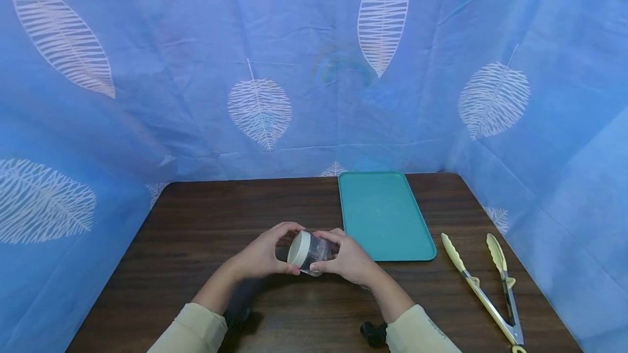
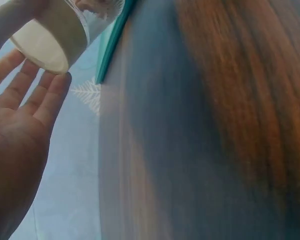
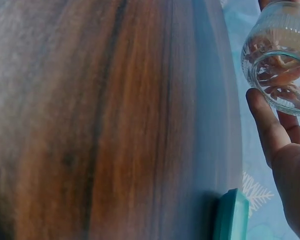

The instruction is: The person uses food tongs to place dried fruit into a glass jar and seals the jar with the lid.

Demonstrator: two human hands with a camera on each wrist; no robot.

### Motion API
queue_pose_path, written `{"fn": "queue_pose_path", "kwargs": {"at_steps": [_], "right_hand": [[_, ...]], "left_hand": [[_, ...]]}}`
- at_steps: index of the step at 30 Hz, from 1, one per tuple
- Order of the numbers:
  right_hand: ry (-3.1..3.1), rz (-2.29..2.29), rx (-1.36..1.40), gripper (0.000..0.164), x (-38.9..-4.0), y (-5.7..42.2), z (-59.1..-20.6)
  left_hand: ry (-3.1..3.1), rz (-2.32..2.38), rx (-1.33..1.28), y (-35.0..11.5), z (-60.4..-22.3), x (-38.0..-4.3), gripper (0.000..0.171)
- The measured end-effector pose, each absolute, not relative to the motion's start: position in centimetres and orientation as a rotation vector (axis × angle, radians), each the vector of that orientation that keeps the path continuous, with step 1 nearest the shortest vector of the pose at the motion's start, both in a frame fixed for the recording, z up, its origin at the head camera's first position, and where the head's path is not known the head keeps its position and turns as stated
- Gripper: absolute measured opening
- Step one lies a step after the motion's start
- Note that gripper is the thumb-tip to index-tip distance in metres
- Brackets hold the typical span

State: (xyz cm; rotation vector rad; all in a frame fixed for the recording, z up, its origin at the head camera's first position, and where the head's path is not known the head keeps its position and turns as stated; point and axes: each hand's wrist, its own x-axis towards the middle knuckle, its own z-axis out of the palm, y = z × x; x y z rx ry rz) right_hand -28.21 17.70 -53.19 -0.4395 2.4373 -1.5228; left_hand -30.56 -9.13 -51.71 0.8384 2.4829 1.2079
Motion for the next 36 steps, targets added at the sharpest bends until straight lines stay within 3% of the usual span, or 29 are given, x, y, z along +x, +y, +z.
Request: {"fn": "queue_pose_path", "kwargs": {"at_steps": [10,15,23,36], "right_hand": [[2.25,-1.752,-0.447,0.073,-28.0,17.5,-53.2],[2.096,-1.845,-0.472,0.077,-27.8,17.6,-53.2],[2.332,-1.539,-0.491,0.088,-27.7,18.2,-53.6],[2.634,-1.146,-0.528,0.078,-27.5,18.0,-54.3]], "left_hand": [[2.424,1.419,0.706,-8.8,-53.4,-29.5,0.101],[2.35,1.552,0.586,-8.2,-54.3,-29.1,0.09],[2.423,1.447,0.616,-7.5,-54.1,-29.2,0.09],[2.541,1.226,0.688,-6.5,-55.1,-29.3,0.087]]}}
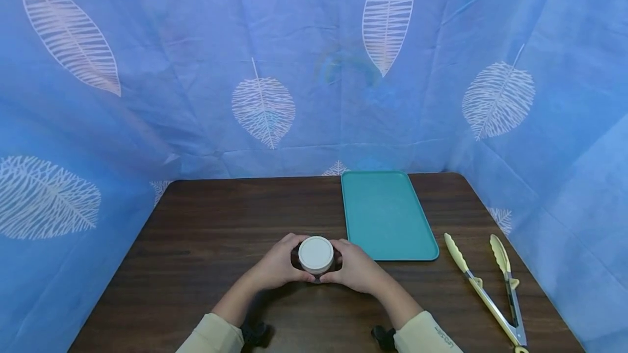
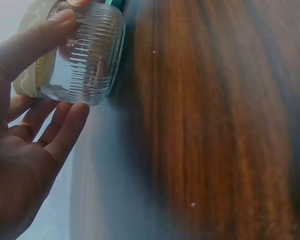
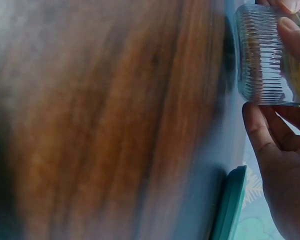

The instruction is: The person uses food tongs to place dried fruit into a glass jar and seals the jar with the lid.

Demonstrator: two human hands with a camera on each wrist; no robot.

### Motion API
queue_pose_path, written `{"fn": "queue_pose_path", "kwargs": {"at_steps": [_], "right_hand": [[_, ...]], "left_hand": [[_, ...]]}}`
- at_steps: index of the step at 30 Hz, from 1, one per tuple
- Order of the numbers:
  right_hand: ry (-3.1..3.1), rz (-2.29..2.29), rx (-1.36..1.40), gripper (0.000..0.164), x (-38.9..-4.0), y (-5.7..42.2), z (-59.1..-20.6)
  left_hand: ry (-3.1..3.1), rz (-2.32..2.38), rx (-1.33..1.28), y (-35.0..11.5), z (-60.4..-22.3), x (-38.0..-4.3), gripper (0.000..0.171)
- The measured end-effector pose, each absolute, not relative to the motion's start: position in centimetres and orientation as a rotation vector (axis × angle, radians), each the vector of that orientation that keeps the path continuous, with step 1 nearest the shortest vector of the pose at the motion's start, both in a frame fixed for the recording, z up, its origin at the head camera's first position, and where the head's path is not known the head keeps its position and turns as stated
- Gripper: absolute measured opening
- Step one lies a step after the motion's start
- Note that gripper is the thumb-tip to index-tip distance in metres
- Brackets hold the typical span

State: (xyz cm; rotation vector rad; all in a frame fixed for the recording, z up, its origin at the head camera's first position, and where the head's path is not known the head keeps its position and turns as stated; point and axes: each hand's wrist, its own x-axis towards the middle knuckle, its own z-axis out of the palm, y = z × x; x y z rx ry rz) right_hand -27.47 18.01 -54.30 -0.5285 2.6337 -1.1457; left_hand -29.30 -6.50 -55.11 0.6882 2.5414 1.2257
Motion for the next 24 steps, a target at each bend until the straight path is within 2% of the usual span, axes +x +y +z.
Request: {"fn": "queue_pose_path", "kwargs": {"at_steps": [16,22,24], "right_hand": [[2.678,-1.067,-0.518,0.08,-27.0,17.8,-54.7],[2.633,-1.104,-0.47,0.117,-26.5,18.0,-55.0],[2.621,-1.12,-0.468,0.117,-26.5,18.4,-54.2]], "left_hand": [[2.604,1.084,0.71,-6.1,-54.9,-28.9,0.089],[2.571,1.095,0.704,-6.6,-55.3,-28.8,0.11],[2.54,1.111,0.704,-6.9,-54.8,-28.9,0.116]]}}
